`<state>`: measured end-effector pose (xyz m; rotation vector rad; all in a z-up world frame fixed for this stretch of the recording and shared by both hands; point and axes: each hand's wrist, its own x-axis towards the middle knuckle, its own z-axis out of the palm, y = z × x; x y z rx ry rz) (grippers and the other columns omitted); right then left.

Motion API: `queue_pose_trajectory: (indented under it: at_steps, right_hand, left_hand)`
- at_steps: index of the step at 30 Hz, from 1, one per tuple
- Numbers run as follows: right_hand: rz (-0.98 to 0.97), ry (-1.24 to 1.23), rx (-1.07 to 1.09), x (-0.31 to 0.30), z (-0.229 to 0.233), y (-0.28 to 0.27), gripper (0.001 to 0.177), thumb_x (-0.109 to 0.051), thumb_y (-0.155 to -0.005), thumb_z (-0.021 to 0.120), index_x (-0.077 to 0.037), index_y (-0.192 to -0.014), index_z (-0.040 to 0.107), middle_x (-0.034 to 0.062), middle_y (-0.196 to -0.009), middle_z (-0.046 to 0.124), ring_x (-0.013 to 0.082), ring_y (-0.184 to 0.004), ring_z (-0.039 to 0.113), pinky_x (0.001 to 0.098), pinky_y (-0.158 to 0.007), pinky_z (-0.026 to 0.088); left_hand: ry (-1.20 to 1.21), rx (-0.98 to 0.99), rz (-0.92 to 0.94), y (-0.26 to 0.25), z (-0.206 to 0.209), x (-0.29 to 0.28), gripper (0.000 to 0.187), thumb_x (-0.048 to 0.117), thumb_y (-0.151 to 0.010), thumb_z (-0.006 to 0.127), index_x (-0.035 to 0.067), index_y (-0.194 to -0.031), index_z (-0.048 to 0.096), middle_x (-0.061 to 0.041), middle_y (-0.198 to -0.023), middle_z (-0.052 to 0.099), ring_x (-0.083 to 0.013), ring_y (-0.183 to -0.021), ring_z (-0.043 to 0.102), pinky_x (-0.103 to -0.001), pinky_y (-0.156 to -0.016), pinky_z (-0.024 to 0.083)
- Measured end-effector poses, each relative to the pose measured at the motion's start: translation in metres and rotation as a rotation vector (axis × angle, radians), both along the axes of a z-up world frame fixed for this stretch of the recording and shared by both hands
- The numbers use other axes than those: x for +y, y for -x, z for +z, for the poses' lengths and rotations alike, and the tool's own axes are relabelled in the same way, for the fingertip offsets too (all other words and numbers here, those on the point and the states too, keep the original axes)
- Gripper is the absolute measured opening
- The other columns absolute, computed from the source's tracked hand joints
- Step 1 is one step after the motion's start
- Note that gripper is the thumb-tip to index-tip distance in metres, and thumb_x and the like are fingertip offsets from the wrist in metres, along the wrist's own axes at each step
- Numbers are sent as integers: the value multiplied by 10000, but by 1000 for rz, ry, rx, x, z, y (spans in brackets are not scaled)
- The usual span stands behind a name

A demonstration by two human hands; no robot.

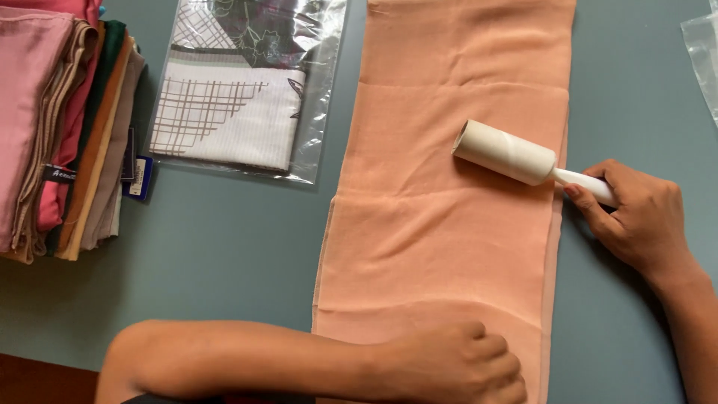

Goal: The person unfolds a peach scarf, thoroughly removes lint using a lint roller on both sides, and then folds it neatly.

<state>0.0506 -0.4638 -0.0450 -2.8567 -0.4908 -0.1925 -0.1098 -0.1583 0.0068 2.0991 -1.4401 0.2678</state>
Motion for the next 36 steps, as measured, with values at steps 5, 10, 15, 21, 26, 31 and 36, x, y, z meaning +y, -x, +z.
queue_pose_trajectory:
  at_steps: [5,10,15,21,26,31,36]
  right_hand:
    - [26,-22,-16,4,2,2,342,-424,-1104,625,-100,-1009,678,49,-746,604,278,-635,516,407,-626,367]
    - [22,-31,-7,5,2,2,333,-431,-1096,632,-113,-1003,666,50,-728,587,284,-631,506,414,-619,371]
    - [22,-22,2,6,3,2,323,-433,-1098,623,-121,-1021,664,50,-745,609,294,-657,544,420,-638,390]
    - [16,-19,0,7,3,2,341,-446,-1095,621,-118,-1010,659,45,-735,599,290,-642,526,417,-618,376]
    - [16,-11,-1,6,2,1,331,-443,-1093,626,-123,-1017,662,45,-750,612,293,-659,544,419,-629,387]
    - [24,-12,-9,6,1,1,335,-440,-1094,626,-118,-1008,661,54,-737,602,298,-643,529,423,-625,380]
    - [34,-24,-29,8,3,3,341,-436,-1099,627,-109,-1008,664,51,-737,599,288,-653,538,418,-633,393]
  left_hand:
    - [-120,-16,-33,20,-35,-37,51,99,-1048,597,142,-1055,625,-49,-926,602,-244,-739,540,-369,-634,379]
    - [-118,12,-39,27,-43,-42,82,68,-1039,596,137,-1008,627,-63,-902,610,-254,-728,544,-380,-640,406]
    - [59,55,-80,25,-27,-37,136,-43,-1088,527,22,-987,591,-112,-925,552,-264,-728,521,-368,-667,415]
    - [71,99,-197,26,-29,-37,206,-79,-1049,400,-29,-894,526,-152,-1021,532,-298,-775,470,-406,-680,417]
    - [122,258,-301,28,-40,-30,259,-25,-1063,359,-137,-1131,583,-221,-1232,569,-348,-831,532,-431,-818,516]
    - [197,349,-327,25,-32,-29,282,-36,-1103,343,-165,-1227,561,-232,-1268,544,-341,-769,470,-453,-822,504]
    - [-168,665,-458,24,-35,-36,240,139,-1015,422,-49,-977,565,-191,-1104,559,-374,-754,575,-519,-629,532]
